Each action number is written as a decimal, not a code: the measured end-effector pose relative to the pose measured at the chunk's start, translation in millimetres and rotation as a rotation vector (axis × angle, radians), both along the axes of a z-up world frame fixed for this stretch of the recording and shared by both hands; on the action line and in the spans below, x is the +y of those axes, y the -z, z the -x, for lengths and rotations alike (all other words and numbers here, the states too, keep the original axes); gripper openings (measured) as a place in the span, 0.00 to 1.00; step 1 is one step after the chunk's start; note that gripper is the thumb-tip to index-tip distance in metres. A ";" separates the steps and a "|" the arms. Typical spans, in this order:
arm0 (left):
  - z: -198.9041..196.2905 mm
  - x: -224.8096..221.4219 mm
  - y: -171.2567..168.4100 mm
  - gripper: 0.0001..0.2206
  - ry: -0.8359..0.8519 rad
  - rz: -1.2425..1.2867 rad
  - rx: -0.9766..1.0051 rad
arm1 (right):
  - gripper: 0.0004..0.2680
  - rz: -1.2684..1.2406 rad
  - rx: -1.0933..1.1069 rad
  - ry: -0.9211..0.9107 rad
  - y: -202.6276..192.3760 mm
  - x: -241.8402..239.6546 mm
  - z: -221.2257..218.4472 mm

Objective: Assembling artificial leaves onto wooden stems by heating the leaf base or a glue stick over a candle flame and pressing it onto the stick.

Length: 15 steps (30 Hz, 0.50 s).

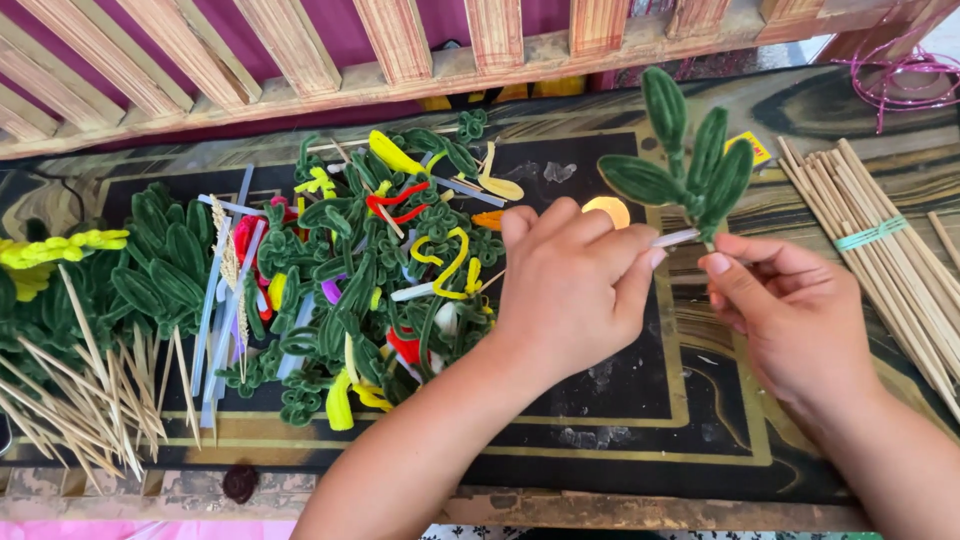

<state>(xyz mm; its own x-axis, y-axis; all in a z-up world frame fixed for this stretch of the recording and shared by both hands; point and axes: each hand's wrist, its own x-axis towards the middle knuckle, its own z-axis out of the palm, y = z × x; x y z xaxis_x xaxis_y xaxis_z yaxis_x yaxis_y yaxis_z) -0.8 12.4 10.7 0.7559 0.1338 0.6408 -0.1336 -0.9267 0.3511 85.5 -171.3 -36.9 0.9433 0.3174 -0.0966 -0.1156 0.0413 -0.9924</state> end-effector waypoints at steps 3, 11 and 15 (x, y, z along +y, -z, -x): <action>-2.7 -3.2 6.3 0.07 -0.009 -0.019 -0.016 | 0.06 0.027 -0.001 -0.018 1.0 -1.9 1.6; -3.9 -6.6 11.0 0.06 0.062 -0.003 0.022 | 0.06 0.030 -0.036 -0.049 1.1 -2.9 4.2; -3.4 -8.1 15.1 0.07 0.084 0.033 0.088 | 0.07 -0.013 -0.025 -0.070 4.4 -2.1 6.8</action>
